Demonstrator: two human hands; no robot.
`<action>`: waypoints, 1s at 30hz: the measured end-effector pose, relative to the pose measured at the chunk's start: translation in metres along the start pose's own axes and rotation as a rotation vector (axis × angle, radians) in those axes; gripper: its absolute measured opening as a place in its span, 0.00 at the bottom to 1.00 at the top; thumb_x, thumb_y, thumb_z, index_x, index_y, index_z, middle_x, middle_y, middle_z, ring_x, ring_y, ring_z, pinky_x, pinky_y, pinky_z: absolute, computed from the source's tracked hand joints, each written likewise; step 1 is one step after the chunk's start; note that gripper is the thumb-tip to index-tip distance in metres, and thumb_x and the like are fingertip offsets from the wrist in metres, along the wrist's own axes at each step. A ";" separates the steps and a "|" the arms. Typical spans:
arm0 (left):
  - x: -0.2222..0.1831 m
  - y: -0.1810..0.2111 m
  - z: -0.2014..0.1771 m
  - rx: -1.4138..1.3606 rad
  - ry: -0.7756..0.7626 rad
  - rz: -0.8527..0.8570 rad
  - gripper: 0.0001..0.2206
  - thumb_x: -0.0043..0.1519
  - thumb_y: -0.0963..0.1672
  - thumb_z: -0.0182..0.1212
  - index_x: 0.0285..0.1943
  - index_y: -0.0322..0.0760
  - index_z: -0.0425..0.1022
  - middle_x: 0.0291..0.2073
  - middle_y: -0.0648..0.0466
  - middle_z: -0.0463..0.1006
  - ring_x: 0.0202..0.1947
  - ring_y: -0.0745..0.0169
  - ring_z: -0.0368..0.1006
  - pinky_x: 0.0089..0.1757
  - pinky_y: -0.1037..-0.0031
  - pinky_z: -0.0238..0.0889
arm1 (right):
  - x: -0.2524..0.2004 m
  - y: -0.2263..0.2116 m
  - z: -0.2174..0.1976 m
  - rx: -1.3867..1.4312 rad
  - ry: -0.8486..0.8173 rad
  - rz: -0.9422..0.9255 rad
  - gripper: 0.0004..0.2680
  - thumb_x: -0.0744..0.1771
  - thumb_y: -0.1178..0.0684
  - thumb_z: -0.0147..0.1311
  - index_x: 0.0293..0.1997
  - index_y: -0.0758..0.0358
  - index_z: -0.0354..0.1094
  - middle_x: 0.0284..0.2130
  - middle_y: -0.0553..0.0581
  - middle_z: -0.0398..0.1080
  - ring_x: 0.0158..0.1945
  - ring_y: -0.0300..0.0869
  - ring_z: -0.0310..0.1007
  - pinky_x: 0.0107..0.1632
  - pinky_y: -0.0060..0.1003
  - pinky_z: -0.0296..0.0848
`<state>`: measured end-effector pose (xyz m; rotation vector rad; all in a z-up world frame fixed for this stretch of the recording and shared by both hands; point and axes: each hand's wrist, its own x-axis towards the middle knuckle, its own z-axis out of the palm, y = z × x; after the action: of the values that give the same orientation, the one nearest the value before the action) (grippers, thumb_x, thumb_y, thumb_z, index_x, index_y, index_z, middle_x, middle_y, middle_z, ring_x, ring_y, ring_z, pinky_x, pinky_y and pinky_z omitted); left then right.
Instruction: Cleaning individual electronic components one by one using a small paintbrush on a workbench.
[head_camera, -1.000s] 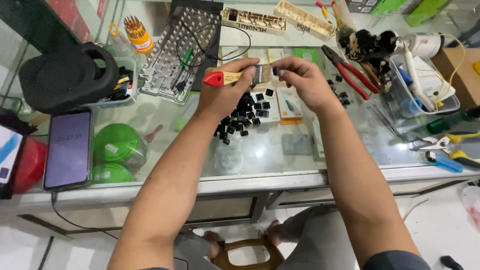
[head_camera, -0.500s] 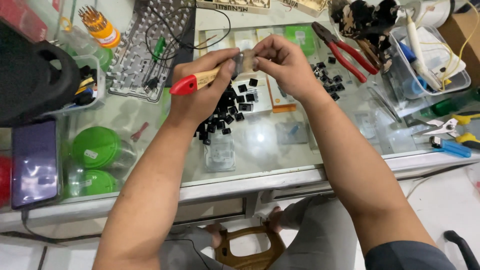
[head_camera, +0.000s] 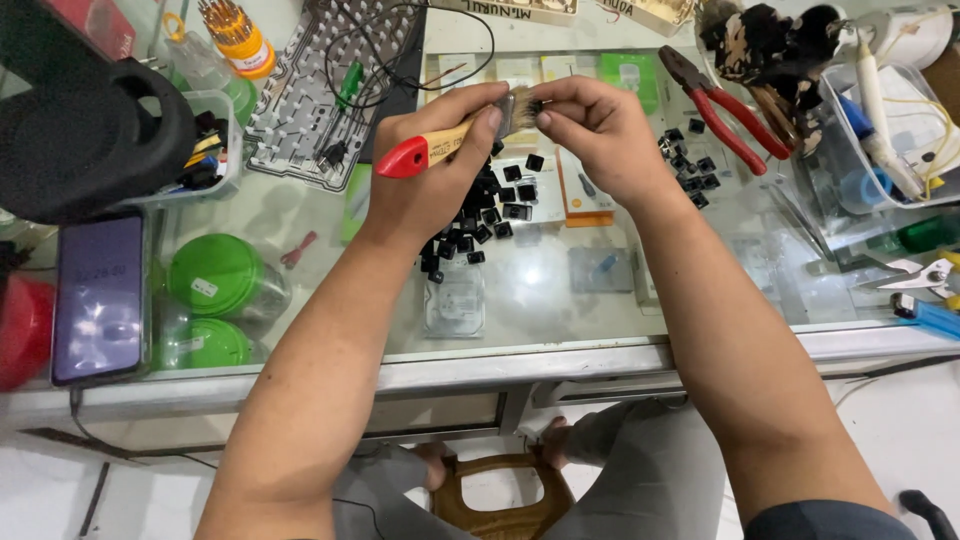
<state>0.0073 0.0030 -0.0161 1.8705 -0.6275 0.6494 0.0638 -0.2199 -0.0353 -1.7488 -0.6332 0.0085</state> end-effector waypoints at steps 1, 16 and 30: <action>0.000 0.000 0.001 -0.001 0.001 0.000 0.11 0.70 0.44 0.56 0.56 0.33 0.79 0.49 0.48 0.84 0.46 0.60 0.83 0.46 0.75 0.76 | 0.001 0.001 0.000 -0.001 0.000 0.001 0.07 0.72 0.58 0.55 0.56 0.64 0.71 0.28 0.45 0.71 0.31 0.28 0.61 0.42 0.26 0.68; 0.002 0.008 -0.003 -0.015 -0.090 -0.077 0.10 0.68 0.43 0.58 0.52 0.36 0.81 0.44 0.53 0.86 0.43 0.65 0.83 0.43 0.77 0.73 | 0.002 0.003 0.000 -0.058 0.040 -0.087 0.08 0.71 0.61 0.56 0.56 0.66 0.71 0.44 0.56 0.77 0.49 0.37 0.77 0.55 0.30 0.77; 0.001 0.002 -0.001 0.034 -0.020 -0.024 0.10 0.69 0.44 0.58 0.54 0.36 0.80 0.42 0.53 0.86 0.38 0.66 0.83 0.39 0.78 0.73 | 0.003 0.004 0.000 0.050 -0.013 -0.107 0.07 0.71 0.62 0.56 0.54 0.67 0.69 0.46 0.59 0.76 0.52 0.42 0.78 0.57 0.32 0.79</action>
<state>0.0065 0.0026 -0.0137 1.9152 -0.6095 0.6303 0.0683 -0.2193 -0.0375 -1.6661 -0.7301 -0.0383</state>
